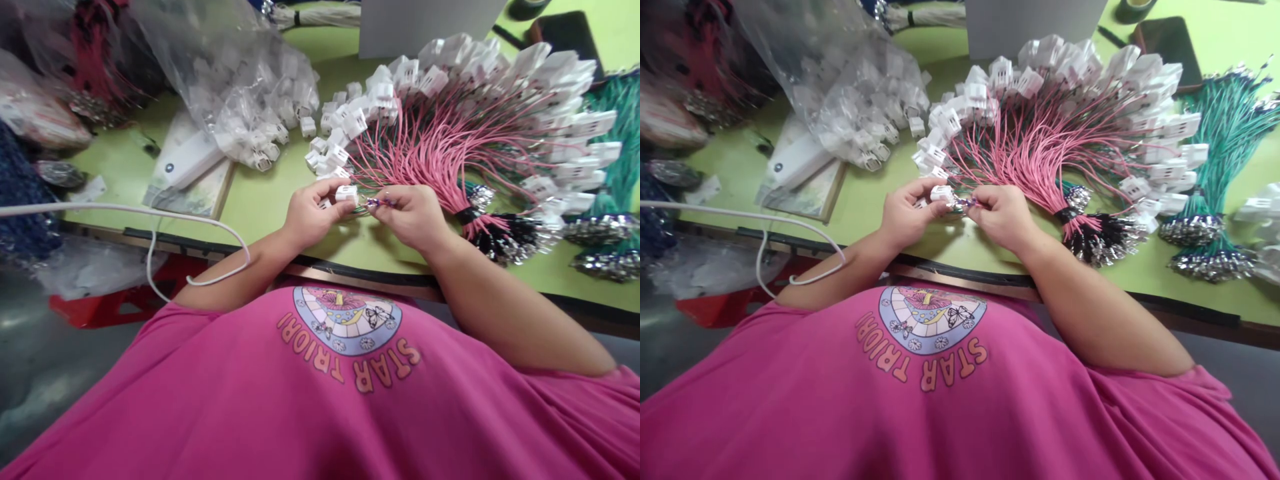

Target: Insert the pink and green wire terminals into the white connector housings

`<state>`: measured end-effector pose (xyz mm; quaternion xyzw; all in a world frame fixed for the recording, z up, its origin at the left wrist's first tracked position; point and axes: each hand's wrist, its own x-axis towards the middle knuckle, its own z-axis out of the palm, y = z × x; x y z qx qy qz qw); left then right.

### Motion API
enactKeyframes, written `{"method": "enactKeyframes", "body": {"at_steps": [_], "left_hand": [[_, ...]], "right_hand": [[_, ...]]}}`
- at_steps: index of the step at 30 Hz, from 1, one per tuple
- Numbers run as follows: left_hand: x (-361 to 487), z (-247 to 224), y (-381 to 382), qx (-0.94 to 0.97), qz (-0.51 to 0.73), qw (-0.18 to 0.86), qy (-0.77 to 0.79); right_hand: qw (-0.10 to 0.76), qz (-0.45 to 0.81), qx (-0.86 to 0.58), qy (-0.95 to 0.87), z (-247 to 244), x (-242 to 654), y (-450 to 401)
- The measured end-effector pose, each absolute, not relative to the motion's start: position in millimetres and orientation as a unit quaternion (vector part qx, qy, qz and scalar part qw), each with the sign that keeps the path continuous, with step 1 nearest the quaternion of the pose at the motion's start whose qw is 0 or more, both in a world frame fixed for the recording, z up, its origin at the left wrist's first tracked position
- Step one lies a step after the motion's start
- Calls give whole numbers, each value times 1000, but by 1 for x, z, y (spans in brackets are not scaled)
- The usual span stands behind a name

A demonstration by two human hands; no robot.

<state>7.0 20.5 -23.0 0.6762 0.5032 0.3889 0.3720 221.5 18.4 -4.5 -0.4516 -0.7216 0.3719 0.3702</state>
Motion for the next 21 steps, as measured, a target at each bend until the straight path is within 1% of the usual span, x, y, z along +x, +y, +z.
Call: {"method": "enactKeyframes", "body": {"at_steps": [4,14,21], "left_hand": [[7,-26,21,672,395,390,490],[13,-25,21,654,405,417,485],[16,-29,24,634,445,434,461]], "right_hand": [[366,378,-449,-722,-6,221,19],[301,497,-456,-674,-8,219,27],[291,578,-489,-584,2,218,28]]}}
